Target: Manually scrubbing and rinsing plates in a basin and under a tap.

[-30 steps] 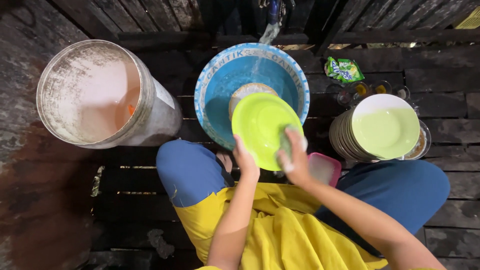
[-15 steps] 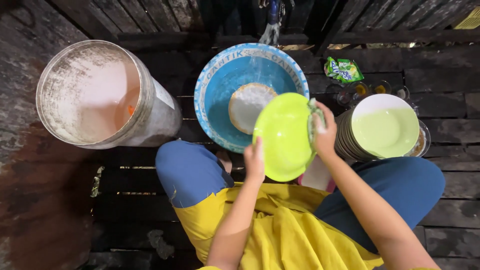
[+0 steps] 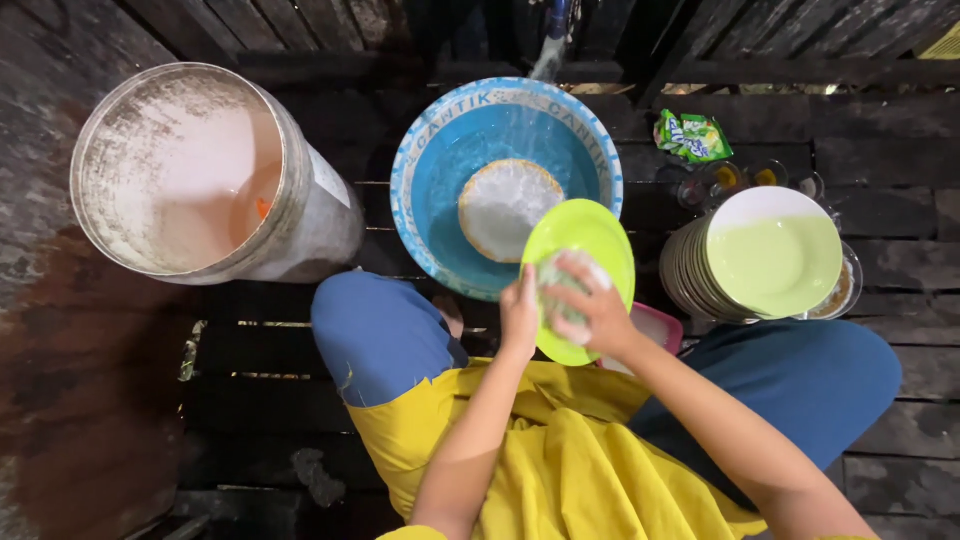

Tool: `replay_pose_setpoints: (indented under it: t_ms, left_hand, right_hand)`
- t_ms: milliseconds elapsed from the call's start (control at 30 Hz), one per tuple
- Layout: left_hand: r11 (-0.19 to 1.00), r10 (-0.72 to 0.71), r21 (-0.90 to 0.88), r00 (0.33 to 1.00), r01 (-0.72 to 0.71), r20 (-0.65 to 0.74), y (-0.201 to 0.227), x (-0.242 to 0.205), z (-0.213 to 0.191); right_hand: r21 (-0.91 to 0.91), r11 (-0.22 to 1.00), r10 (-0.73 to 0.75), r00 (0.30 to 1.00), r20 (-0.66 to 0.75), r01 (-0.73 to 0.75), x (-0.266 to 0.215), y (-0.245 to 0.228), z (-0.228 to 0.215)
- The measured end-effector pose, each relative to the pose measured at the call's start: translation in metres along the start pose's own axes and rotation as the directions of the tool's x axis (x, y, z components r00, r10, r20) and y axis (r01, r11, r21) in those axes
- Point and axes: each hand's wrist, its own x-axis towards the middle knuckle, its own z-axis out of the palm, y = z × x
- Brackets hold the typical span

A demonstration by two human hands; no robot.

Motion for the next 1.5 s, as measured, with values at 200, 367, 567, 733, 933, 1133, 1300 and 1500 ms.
replay_pose_setpoints:
  t_ms: [200, 367, 567, 733, 933, 1133, 1300, 1500]
  left_hand:
    - [0.997, -0.056, -0.043, 0.995, 0.060, 0.080, 0.094, -0.036, 0.016]
    - [0.973, -0.063, -0.220, 0.998, 0.067, 0.023, 0.137, -0.052, 0.020]
    - [0.911, -0.185, -0.388, 0.980, 0.143, -0.073, 0.134, -0.040, 0.017]
    - [0.975, -0.184, 0.136, 0.981, 0.173, 0.068, 0.065, -0.004, 0.001]
    - [0.912, -0.252, -0.231, 0.907, 0.339, 0.337, 0.046, -0.013, 0.015]
    - [0.856, -0.274, -0.450, 0.961, 0.255, 0.025, 0.023, -0.001, 0.017]
    - [0.944, -0.188, -0.270, 0.982, 0.188, 0.026, 0.027, -0.006, 0.014]
    - [0.990, -0.112, -0.064, 0.972, 0.127, 0.206, 0.042, -0.015, 0.017]
  right_hand:
    - [-0.022, 0.899, 0.427, 0.886, -0.179, -0.438, 0.025, 0.040, -0.046]
    - [0.324, 0.520, 0.841, 0.540, -0.034, -0.790, 0.010, 0.087, -0.079]
    - [0.658, -0.190, 0.875, 0.178, 0.449, -0.728, 0.097, -0.006, -0.141]
    - [0.540, 0.198, 0.872, 0.398, 0.283, -0.818, 0.038, 0.037, -0.114]
    - [0.213, 0.781, 0.485, 0.785, 0.386, -0.587, 0.017, 0.003, -0.063]
    - [-0.046, 0.909, 0.337, 0.665, 0.667, -0.414, 0.076, -0.057, -0.071]
    - [-0.368, 0.730, 0.636, 0.375, 0.674, -0.575, 0.046, 0.010, -0.042]
    - [-0.460, 0.743, 0.597, 0.792, 0.128, -0.486, -0.001, 0.060, -0.004]
